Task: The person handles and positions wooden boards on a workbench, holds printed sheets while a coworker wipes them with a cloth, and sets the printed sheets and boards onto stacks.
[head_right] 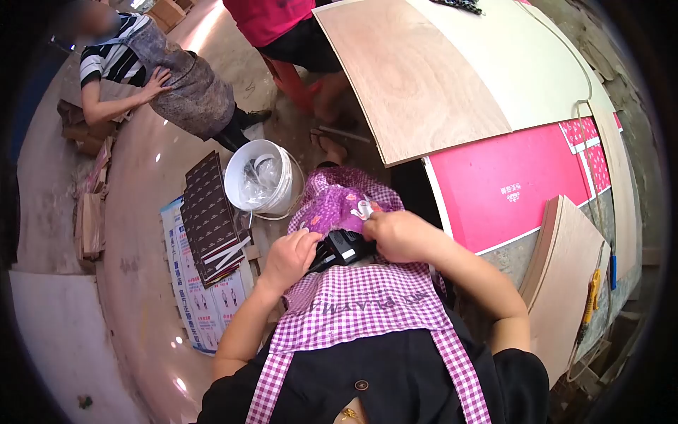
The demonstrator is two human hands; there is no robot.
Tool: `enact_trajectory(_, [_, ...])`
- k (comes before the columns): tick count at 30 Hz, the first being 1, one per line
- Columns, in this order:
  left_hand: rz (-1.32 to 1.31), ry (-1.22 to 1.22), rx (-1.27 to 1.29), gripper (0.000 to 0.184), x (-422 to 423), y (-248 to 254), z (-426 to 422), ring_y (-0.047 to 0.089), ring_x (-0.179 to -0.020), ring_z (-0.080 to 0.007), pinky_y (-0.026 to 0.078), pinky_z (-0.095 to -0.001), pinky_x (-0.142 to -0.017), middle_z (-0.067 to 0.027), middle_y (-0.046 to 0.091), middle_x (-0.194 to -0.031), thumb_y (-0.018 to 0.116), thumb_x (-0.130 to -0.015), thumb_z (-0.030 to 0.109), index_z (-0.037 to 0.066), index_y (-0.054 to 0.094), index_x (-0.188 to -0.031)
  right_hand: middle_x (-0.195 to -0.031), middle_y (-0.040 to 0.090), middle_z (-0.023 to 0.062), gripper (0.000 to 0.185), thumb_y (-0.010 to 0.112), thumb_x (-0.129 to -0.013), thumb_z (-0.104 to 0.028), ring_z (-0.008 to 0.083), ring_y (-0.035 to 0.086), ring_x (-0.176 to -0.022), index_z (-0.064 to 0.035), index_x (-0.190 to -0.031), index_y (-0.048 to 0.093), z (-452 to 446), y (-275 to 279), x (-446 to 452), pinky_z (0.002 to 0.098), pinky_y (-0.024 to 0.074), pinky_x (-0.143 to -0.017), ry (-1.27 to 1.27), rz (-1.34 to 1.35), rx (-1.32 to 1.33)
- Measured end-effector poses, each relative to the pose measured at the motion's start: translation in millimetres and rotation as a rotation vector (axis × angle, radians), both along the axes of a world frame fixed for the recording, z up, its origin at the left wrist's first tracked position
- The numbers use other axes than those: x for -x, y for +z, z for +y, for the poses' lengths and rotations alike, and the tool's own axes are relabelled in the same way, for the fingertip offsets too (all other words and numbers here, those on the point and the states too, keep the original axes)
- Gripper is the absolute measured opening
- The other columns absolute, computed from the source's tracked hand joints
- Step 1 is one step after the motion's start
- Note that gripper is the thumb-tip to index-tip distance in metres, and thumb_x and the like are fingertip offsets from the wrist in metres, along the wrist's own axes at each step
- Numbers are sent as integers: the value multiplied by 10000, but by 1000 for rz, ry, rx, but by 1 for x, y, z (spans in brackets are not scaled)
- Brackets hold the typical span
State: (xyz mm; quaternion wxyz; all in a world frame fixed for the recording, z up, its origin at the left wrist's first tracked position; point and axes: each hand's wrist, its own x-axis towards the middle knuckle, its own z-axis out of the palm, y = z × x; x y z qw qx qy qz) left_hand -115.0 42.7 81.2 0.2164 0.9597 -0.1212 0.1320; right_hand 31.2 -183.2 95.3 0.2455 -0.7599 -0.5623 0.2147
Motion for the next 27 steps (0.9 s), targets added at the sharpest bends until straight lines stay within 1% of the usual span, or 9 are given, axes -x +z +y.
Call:
enact_trajectory(2, [12, 12, -21, 193, -7, 4, 4, 576, -650, -281, 465, -375, -563, -104, 555, -753, 608, -741, 15, 30, 574, -930, -919, 592, 194, 156, 563, -668, -52, 349, 614, -763, -38, -818, 601, 0, -2, 5, 427, 500, -693, 44, 11, 56])
enact_trajectory(6, [-52, 69, -23, 153, -27, 23, 12, 575, -626, -275, 456, -366, -543, -95, 553, -741, 613, -756, 22, 45, 598, -906, -836, 552, 129, 171, 559, -659, 5, 332, 587, -727, -39, -823, 577, -10, 26, -10, 398, 492, -641, -125, 11, -207])
enact_trajectory(9, [-99, 120, 0, 104, -54, 39, 6, 593, -642, -278, 468, -354, -555, -97, 568, -766, 603, -798, 45, 65, 609, -899, -808, 538, 125, 172, 543, -668, 37, 310, 577, -689, -35, -821, 572, -12, 53, -17, 360, 477, -591, -263, 156, -220])
enact_trajectory(13, [-61, 17, -24, 92, -71, 37, 3, 591, -619, -269, 471, -357, -530, -88, 560, -757, 598, -805, 76, 63, 607, -895, -773, 531, 120, 140, 552, -677, 31, 309, 574, -699, -31, -802, 568, -4, 52, -15, 364, 475, -600, -266, 94, -254])
enact_trajectory(15, [11, -4, -108, 86, -50, 44, 0, 602, -636, -267, 476, -349, -542, -90, 584, -767, 602, -796, 60, 50, 612, -881, -778, 535, 116, 124, 554, -676, 29, 301, 575, -722, -26, -787, 565, -11, 52, -13, 361, 473, -609, -212, 162, -267])
enact_trajectory(16, [2, 28, -27, 94, -40, 40, 1, 603, -638, -268, 476, -344, -548, -91, 587, -780, 605, -790, 54, 50, 610, -884, -771, 535, 111, 119, 554, -669, 29, 289, 572, -728, -19, -777, 563, -16, 53, -13, 360, 472, -612, -218, 211, -280])
enact_trajectory(20, [143, 150, 260, 99, -6, -8, -6, 602, -726, -309, 480, -368, -631, -125, 590, -811, 586, -799, 51, 42, 601, -897, -788, 553, 116, 102, 559, -669, 2, 297, 581, -725, -38, -762, 573, -17, 23, -18, 380, 480, -627, -160, 166, -130])
enact_trajectory(23, [110, 167, 210, 97, -12, -15, -6, 585, -732, -320, 469, -387, -635, -133, 570, -814, 566, -816, 57, 43, 594, -907, -805, 574, 138, 53, 568, -704, -57, 325, 600, -745, -45, -756, 571, -2, -16, -9, 421, 486, -660, -66, 70, -73])
enact_trajectory(27, [134, 163, 153, 100, -21, -16, -4, 577, -733, -307, 464, -390, -630, -117, 552, -807, 563, -813, 59, 49, 588, -909, -813, 583, 153, 52, 564, -711, -56, 338, 602, -759, -40, -760, 568, 6, -28, 0, 433, 486, -668, -96, 44, 38])
